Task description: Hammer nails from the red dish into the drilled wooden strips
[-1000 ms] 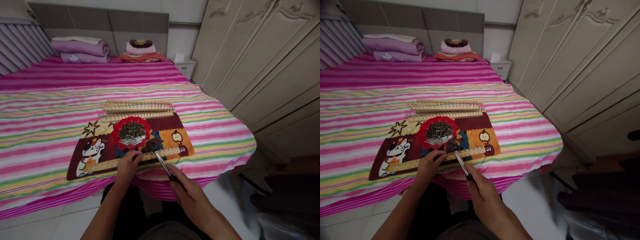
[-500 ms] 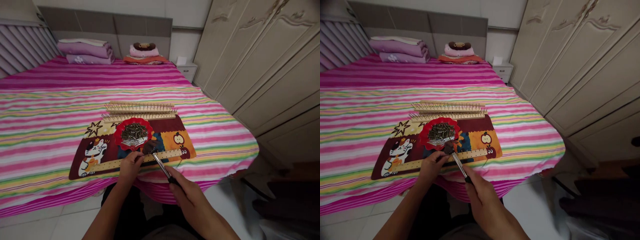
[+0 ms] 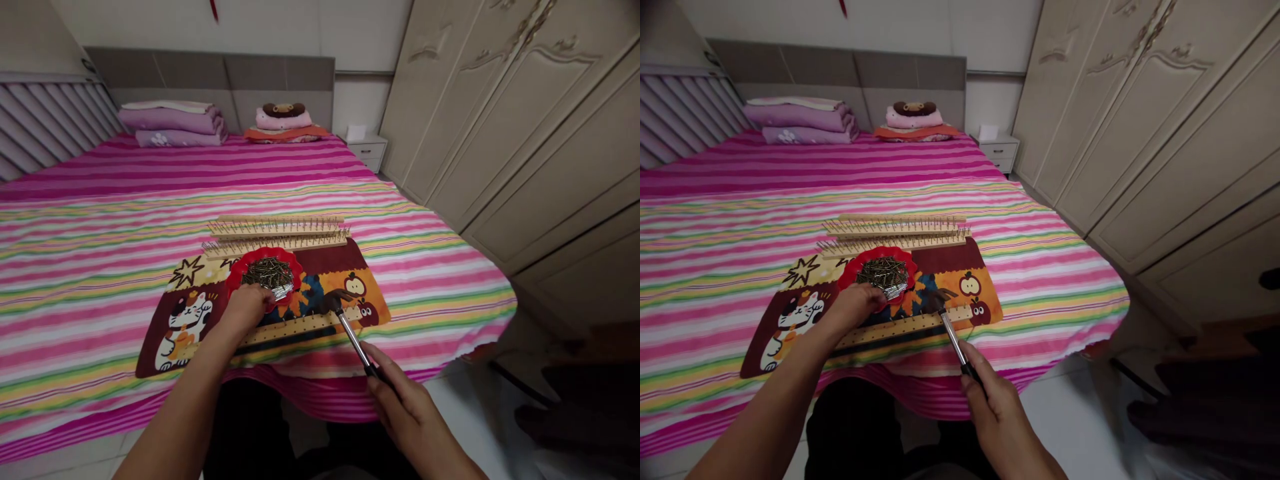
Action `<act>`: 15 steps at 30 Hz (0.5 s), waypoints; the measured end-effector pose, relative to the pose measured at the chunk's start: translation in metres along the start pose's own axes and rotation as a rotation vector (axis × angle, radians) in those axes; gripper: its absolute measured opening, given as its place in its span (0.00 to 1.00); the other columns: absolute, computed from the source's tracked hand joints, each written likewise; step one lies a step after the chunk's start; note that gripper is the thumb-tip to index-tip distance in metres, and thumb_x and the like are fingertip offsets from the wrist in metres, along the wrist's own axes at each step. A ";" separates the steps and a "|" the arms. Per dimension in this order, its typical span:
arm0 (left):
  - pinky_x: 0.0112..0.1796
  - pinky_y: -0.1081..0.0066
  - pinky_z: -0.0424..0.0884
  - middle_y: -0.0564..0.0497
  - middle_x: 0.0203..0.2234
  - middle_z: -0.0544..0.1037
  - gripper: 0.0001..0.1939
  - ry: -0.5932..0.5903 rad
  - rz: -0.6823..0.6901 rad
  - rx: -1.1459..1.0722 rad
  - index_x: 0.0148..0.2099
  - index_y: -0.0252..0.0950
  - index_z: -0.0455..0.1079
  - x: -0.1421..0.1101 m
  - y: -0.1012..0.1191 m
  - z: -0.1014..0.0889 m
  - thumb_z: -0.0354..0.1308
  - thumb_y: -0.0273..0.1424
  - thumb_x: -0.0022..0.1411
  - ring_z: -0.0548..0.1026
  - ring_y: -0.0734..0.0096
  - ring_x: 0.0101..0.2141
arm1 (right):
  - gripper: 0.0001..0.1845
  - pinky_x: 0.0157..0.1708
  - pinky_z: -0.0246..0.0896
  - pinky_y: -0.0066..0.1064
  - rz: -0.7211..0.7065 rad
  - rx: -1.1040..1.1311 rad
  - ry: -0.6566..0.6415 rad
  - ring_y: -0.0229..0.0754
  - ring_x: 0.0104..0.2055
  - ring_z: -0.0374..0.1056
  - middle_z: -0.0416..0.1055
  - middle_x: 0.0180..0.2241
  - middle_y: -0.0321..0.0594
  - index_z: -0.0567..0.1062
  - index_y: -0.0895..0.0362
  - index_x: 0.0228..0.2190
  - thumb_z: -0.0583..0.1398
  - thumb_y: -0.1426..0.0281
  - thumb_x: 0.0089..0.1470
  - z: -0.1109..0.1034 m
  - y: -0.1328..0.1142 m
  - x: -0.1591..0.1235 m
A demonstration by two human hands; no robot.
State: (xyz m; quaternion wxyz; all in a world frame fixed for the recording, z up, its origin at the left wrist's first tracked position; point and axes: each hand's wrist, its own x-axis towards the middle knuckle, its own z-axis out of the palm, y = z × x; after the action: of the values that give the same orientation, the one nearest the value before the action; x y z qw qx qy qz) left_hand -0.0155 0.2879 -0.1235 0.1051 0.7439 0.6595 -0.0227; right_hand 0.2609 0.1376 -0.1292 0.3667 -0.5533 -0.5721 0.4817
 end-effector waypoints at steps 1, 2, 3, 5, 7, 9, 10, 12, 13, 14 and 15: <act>0.36 0.70 0.64 0.48 0.34 0.79 0.13 -0.060 -0.015 0.029 0.32 0.42 0.78 0.004 0.002 -0.004 0.54 0.24 0.51 0.74 0.62 0.36 | 0.25 0.15 0.56 0.23 0.005 0.002 -0.001 0.34 0.15 0.52 0.56 0.14 0.28 0.66 0.52 0.57 0.52 0.64 0.60 0.000 0.000 0.000; 0.34 0.70 0.63 0.48 0.33 0.79 0.13 -0.105 -0.031 0.048 0.32 0.43 0.78 0.008 0.004 -0.007 0.54 0.24 0.49 0.74 0.62 0.36 | 0.25 0.14 0.54 0.23 0.009 0.006 -0.003 0.34 0.15 0.51 0.55 0.15 0.29 0.66 0.52 0.57 0.52 0.64 0.60 0.000 0.001 0.000; 0.33 0.70 0.63 0.48 0.33 0.80 0.13 -0.139 -0.042 0.057 0.31 0.43 0.78 0.010 0.006 -0.010 0.55 0.23 0.48 0.74 0.62 0.35 | 0.25 0.14 0.53 0.22 0.011 0.012 -0.003 0.34 0.15 0.51 0.55 0.15 0.29 0.66 0.52 0.57 0.52 0.64 0.59 0.000 0.001 0.001; 0.31 0.71 0.61 0.48 0.29 0.79 0.11 -0.178 -0.052 0.060 0.29 0.42 0.77 0.015 0.008 -0.014 0.56 0.23 0.45 0.74 0.64 0.32 | 0.24 0.13 0.51 0.22 0.013 0.021 -0.003 0.34 0.15 0.50 0.54 0.15 0.29 0.67 0.52 0.57 0.53 0.65 0.59 0.001 0.001 0.001; 0.29 0.72 0.60 0.49 0.26 0.78 0.10 -0.182 -0.041 0.050 0.27 0.40 0.76 0.018 0.008 -0.014 0.56 0.24 0.44 0.73 0.65 0.29 | 0.24 0.13 0.50 0.22 0.018 0.032 0.001 0.34 0.16 0.49 0.53 0.15 0.28 0.67 0.52 0.56 0.53 0.65 0.59 0.001 0.002 0.002; 0.28 0.73 0.59 0.50 0.24 0.77 0.09 -0.188 -0.025 0.036 0.27 0.40 0.75 0.021 0.006 -0.013 0.55 0.24 0.44 0.72 0.67 0.28 | 0.24 0.13 0.49 0.21 0.034 0.047 0.005 0.34 0.16 0.48 0.52 0.16 0.28 0.67 0.53 0.56 0.53 0.65 0.59 0.001 0.003 0.002; 0.28 0.73 0.60 0.50 0.25 0.77 0.09 -0.188 -0.008 0.023 0.26 0.39 0.75 0.021 0.004 -0.012 0.55 0.24 0.45 0.72 0.68 0.27 | 0.24 0.13 0.48 0.21 0.045 0.055 0.006 0.34 0.16 0.48 0.52 0.16 0.28 0.67 0.53 0.56 0.53 0.65 0.59 0.001 0.003 0.001; 0.29 0.74 0.61 0.51 0.26 0.77 0.08 -0.148 0.035 -0.047 0.26 0.39 0.73 0.020 -0.002 -0.010 0.54 0.23 0.45 0.72 0.70 0.28 | 0.24 0.13 0.47 0.21 0.062 0.070 0.003 0.33 0.16 0.48 0.51 0.16 0.28 0.67 0.53 0.57 0.52 0.65 0.59 0.001 0.004 0.001; 0.29 0.74 0.61 0.52 0.27 0.76 0.07 -0.105 0.045 -0.106 0.25 0.38 0.73 0.018 -0.005 -0.009 0.54 0.24 0.45 0.71 0.71 0.28 | 0.24 0.13 0.47 0.21 0.065 0.073 0.000 0.33 0.16 0.48 0.51 0.16 0.28 0.67 0.53 0.57 0.52 0.65 0.59 0.001 0.004 0.000; 0.30 0.74 0.62 0.52 0.26 0.76 0.06 -0.050 0.039 -0.185 0.25 0.38 0.72 0.015 -0.008 -0.009 0.54 0.25 0.46 0.71 0.71 0.27 | 0.24 0.13 0.48 0.21 0.065 0.075 -0.003 0.33 0.16 0.48 0.51 0.16 0.28 0.66 0.53 0.57 0.53 0.65 0.59 0.002 0.004 0.000; 0.30 0.74 0.62 0.53 0.24 0.75 0.04 0.008 0.017 -0.284 0.25 0.38 0.71 0.010 -0.011 -0.009 0.55 0.27 0.46 0.71 0.72 0.26 | 0.25 0.13 0.48 0.21 0.062 0.076 -0.003 0.33 0.16 0.48 0.52 0.16 0.27 0.66 0.53 0.57 0.53 0.64 0.59 0.002 0.004 0.000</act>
State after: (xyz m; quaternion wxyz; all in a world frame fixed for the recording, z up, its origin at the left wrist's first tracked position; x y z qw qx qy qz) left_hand -0.0260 0.3009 -0.1175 0.2069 0.7272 0.6501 0.0749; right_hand 0.2604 0.1371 -0.1335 0.3715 -0.5558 -0.5365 0.5150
